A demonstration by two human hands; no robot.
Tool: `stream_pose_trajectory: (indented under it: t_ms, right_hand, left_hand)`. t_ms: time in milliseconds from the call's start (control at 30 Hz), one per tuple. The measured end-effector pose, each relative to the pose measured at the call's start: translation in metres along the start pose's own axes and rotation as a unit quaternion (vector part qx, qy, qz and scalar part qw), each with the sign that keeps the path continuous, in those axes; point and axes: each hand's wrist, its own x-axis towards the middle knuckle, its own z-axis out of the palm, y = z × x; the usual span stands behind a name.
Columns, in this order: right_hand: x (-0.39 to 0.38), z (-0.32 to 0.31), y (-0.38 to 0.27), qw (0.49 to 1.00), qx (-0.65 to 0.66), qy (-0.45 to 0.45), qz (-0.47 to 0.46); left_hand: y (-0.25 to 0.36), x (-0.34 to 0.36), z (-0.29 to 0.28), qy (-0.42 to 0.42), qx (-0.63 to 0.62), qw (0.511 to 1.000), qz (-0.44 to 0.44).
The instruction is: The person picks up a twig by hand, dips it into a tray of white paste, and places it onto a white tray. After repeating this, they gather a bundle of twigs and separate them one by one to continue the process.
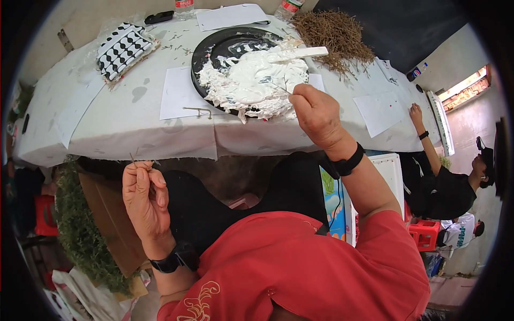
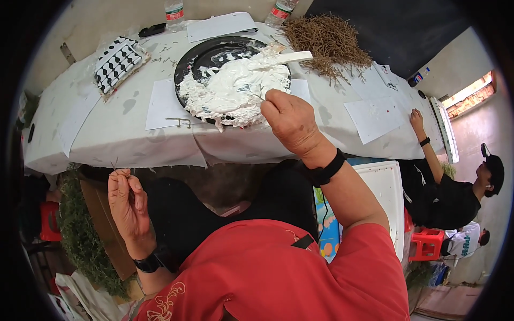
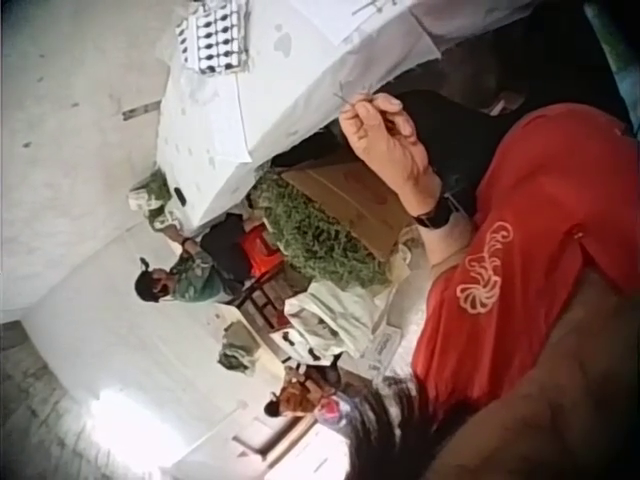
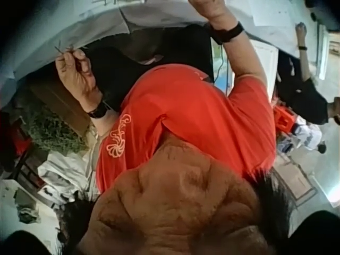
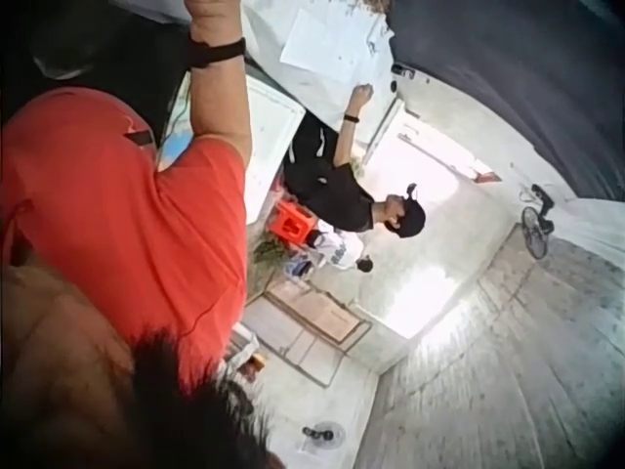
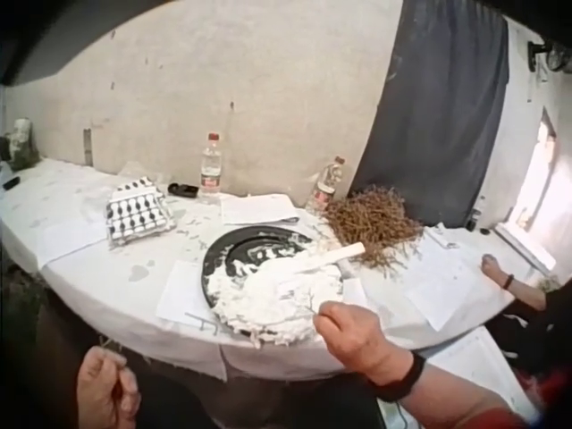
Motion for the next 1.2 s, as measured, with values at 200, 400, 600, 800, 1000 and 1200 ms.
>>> stream_pose_trajectory:
  t_ms: [200,400,600,800,1000,1200]
  right_hand:
    - [-0.004,0.002,-0.003,0.999,-0.002,-0.05,0.002]
    - [0.013,-0.01,0.003,1.0,0.01,0.022,0.003]
    - [0.032,-0.024,0.01,0.98,0.059,0.15,0.118]
    - [0.027,-0.022,0.007,0.736,0.462,0.182,0.46]
    - [0.002,0.004,0.007,0.721,0.473,0.103,0.496]
    - [-0.004,0.01,0.011,0.81,0.358,0.075,0.459]
  left_hand:
    - [-0.001,-0.001,0.004,0.01,0.014,1.0,-0.005]
    - [-0.001,-0.001,0.009,0.009,0.014,1.0,-0.003]
    - [0.006,-0.002,0.02,0.017,-0.015,1.0,0.002]
    - [0.008,-0.003,0.02,0.019,-0.031,0.999,0.012]
    - [0.01,0.002,0.023,0.004,-0.014,1.0,0.027]
    - [0.011,0.006,0.027,-0.01,-0.009,1.0,0.005]
